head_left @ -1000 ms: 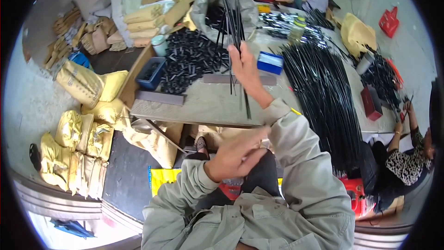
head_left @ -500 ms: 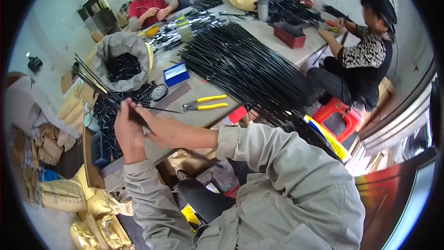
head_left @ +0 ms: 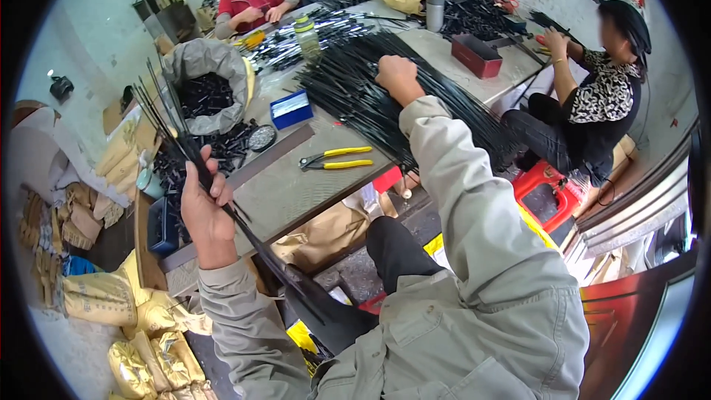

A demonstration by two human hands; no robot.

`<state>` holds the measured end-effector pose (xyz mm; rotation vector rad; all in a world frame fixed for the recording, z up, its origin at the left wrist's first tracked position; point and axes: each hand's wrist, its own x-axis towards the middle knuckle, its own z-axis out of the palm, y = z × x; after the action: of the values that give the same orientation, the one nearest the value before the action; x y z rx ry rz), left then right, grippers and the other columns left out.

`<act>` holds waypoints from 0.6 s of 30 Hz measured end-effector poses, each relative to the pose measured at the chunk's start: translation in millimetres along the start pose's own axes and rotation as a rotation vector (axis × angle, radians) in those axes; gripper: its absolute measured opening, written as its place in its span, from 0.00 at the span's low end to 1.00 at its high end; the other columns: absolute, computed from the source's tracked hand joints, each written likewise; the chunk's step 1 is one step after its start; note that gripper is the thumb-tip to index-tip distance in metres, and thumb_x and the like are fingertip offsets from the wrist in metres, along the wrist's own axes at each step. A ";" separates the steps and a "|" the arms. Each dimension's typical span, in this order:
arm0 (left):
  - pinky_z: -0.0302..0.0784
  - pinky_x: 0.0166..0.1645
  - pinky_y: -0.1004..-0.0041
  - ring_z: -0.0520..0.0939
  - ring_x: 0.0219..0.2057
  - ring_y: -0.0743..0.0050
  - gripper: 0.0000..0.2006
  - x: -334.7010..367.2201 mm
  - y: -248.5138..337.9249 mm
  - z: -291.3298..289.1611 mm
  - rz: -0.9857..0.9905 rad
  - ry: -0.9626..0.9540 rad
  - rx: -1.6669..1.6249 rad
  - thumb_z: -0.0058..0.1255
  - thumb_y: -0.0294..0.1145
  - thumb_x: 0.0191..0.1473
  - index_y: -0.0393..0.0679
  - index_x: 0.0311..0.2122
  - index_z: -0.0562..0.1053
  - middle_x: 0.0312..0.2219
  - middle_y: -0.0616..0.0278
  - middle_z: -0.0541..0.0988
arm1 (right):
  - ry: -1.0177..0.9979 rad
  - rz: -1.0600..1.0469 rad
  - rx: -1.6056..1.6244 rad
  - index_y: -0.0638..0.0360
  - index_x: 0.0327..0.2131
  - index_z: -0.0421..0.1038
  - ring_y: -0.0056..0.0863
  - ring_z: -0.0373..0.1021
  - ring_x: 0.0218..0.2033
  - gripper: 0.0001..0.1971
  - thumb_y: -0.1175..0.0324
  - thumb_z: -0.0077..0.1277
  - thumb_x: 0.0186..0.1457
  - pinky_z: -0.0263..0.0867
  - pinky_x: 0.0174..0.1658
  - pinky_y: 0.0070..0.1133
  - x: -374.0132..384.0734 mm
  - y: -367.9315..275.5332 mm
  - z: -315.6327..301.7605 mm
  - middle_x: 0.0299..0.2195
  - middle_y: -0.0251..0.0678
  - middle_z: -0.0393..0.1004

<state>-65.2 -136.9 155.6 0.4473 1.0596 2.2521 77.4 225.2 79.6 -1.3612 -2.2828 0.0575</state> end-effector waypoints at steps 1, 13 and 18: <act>0.51 0.15 0.85 0.58 0.14 0.88 0.17 4.0 -2.1 -5.4 0.015 -0.033 -0.010 0.40 0.41 0.57 0.38 0.43 0.67 0.21 0.70 0.66 | -0.043 -0.013 -0.084 0.57 0.28 0.75 0.41 0.72 0.34 0.09 0.68 0.49 0.41 0.68 0.35 0.32 3.0 5.3 -3.9 0.31 0.43 0.75; 0.50 0.13 0.87 0.57 0.13 0.90 0.16 16.1 -13.4 -19.5 0.091 -0.133 -0.091 0.38 0.40 0.58 0.40 0.46 0.65 0.23 0.70 0.66 | -0.016 -0.122 -0.082 0.55 0.26 0.76 0.37 0.73 0.32 0.08 0.67 0.50 0.40 0.68 0.31 0.29 8.8 0.6 4.9 0.28 0.42 0.75; 0.50 0.13 0.87 0.57 0.13 0.90 0.16 12.0 -15.2 -18.1 0.090 -0.100 -0.011 0.38 0.40 0.58 0.40 0.47 0.65 0.23 0.71 0.66 | 0.056 -0.062 0.091 0.55 0.24 0.76 0.39 0.73 0.30 0.08 0.65 0.50 0.40 0.68 0.30 0.30 6.8 -13.0 -10.8 0.26 0.44 0.75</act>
<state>-78.1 -132.0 133.0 0.6075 0.9943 2.2871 68.6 222.2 95.2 -1.2297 -2.2462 0.1008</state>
